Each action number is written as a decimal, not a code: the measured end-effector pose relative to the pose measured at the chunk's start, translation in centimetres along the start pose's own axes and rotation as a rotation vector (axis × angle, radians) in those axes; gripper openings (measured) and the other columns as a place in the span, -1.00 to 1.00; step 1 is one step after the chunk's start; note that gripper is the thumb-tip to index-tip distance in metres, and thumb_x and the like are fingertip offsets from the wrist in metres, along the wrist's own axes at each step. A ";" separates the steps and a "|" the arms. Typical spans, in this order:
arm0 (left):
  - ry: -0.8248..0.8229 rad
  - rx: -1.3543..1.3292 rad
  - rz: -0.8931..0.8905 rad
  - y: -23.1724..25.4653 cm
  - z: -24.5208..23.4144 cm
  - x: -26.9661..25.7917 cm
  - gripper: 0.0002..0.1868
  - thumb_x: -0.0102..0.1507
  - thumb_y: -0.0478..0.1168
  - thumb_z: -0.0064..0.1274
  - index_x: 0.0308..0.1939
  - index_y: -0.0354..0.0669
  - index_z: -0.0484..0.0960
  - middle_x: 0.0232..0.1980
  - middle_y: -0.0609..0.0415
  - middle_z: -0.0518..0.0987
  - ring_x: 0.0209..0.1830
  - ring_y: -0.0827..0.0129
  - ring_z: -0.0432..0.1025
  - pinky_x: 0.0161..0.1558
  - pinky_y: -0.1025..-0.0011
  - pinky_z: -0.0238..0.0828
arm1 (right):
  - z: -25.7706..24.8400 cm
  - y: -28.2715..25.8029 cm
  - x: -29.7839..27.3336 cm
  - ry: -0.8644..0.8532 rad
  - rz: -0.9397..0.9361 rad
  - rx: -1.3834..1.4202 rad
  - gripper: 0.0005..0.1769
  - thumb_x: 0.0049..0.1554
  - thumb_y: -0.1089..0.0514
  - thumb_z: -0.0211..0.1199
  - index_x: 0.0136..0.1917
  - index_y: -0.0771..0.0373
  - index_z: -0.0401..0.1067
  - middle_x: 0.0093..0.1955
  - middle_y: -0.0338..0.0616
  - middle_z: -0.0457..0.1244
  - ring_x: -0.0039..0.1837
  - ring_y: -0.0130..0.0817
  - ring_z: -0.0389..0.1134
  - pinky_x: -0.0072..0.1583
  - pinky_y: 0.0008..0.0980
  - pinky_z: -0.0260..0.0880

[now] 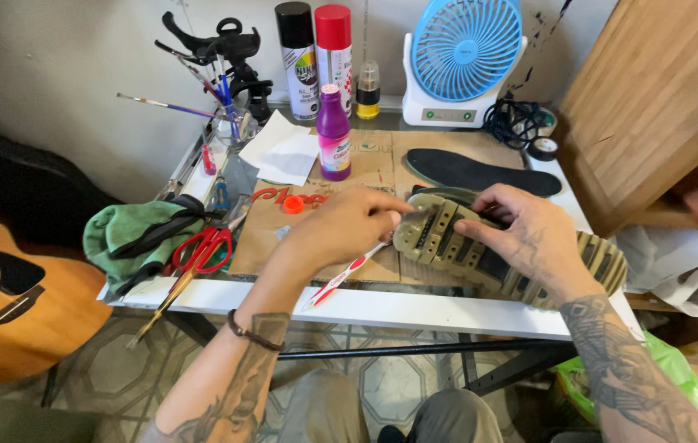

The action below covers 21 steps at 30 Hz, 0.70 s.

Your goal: The person cleans the sole of a sneaker using a toothbrush and a purple liquid cleaner. They scrub the sole repeatedly, occasionally reapplying the cleaner to the brush, and rotate the shoe to access different areas of the sole.

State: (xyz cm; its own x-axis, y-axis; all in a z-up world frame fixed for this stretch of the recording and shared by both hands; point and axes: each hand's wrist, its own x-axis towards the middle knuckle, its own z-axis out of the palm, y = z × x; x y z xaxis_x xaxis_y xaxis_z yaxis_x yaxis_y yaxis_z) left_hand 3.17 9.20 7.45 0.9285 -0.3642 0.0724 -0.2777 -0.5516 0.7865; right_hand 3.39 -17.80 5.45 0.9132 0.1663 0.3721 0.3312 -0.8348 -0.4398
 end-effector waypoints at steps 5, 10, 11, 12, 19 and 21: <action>0.119 0.036 0.006 -0.9 -2.0 -1.4 -0.66 0.30 -0.15 0.01 0.13 -0.03 0.70 -0.37 0.06 0.67 -0.44 0.44 0.47 -0.33 0.38 0.40 | 0.2 0.3 0.0 -0.015 0.046 0.029 -0.49 -0.05 -0.26 0.46 -0.01 0.12 0.53 -0.15 -0.17 0.45 -0.05 -0.32 0.50 0.00 -0.30 0.48; 0.145 -0.036 0.110 -0.8 -0.7 -2.4 -0.66 0.30 -0.15 0.04 0.11 -0.08 0.70 -0.26 0.06 0.68 -0.37 0.42 0.47 -0.27 0.36 0.41 | 0.4 0.5 0.1 -0.013 0.052 0.078 -0.50 -0.06 -0.23 0.48 -0.02 0.13 0.53 -0.16 -0.19 0.44 -0.06 -0.36 0.50 0.01 -0.33 0.48; 0.173 -0.015 0.206 -0.6 -0.3 -2.5 -0.67 0.30 -0.14 0.06 0.10 -0.13 0.70 -0.20 0.07 0.70 -0.31 0.45 0.54 -0.20 0.39 0.46 | 0.4 0.6 0.1 -0.013 0.041 0.079 -0.50 -0.06 -0.23 0.48 -0.02 0.14 0.53 -0.17 -0.19 0.44 -0.06 -0.36 0.49 0.01 -0.33 0.48; 0.169 -0.013 0.139 -0.4 0.3 -2.7 -0.67 0.29 -0.13 0.06 0.09 -0.10 0.71 -0.22 0.05 0.70 -0.32 0.42 0.53 -0.20 0.39 0.46 | 0.4 0.6 0.1 -0.013 0.030 0.080 -0.50 -0.06 -0.23 0.48 -0.02 0.14 0.53 -0.17 -0.18 0.44 -0.06 -0.36 0.49 0.01 -0.33 0.47; 0.223 -0.014 0.050 1.3 3.3 -3.7 -0.68 0.30 -0.13 0.04 0.09 -0.06 0.70 -0.15 -0.13 0.70 -0.17 0.06 0.58 -0.10 0.20 0.47 | 0.3 0.5 0.3 -0.021 0.064 0.073 -0.50 -0.06 -0.24 0.48 -0.03 0.12 0.53 -0.18 -0.18 0.44 -0.06 -0.36 0.50 0.01 -0.33 0.48; 0.331 0.042 0.159 1.6 3.8 -3.9 -0.70 0.28 -0.16 0.05 0.04 -0.09 0.73 -0.08 -0.13 0.69 -0.11 -0.01 0.58 -0.07 0.14 0.48 | 0.3 0.5 0.3 -0.029 0.083 0.063 -0.51 -0.07 -0.24 0.48 -0.03 0.11 0.54 -0.18 -0.18 0.44 -0.07 -0.36 0.50 0.01 -0.34 0.48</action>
State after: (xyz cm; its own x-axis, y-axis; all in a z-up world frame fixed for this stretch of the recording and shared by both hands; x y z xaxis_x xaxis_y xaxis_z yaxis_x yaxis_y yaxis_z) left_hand -1.86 6.92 6.07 0.9006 -0.1895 0.3912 -0.4283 -0.5408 0.7240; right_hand 3.90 -18.00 5.16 0.9444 0.1140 0.3085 0.2675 -0.8120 -0.5188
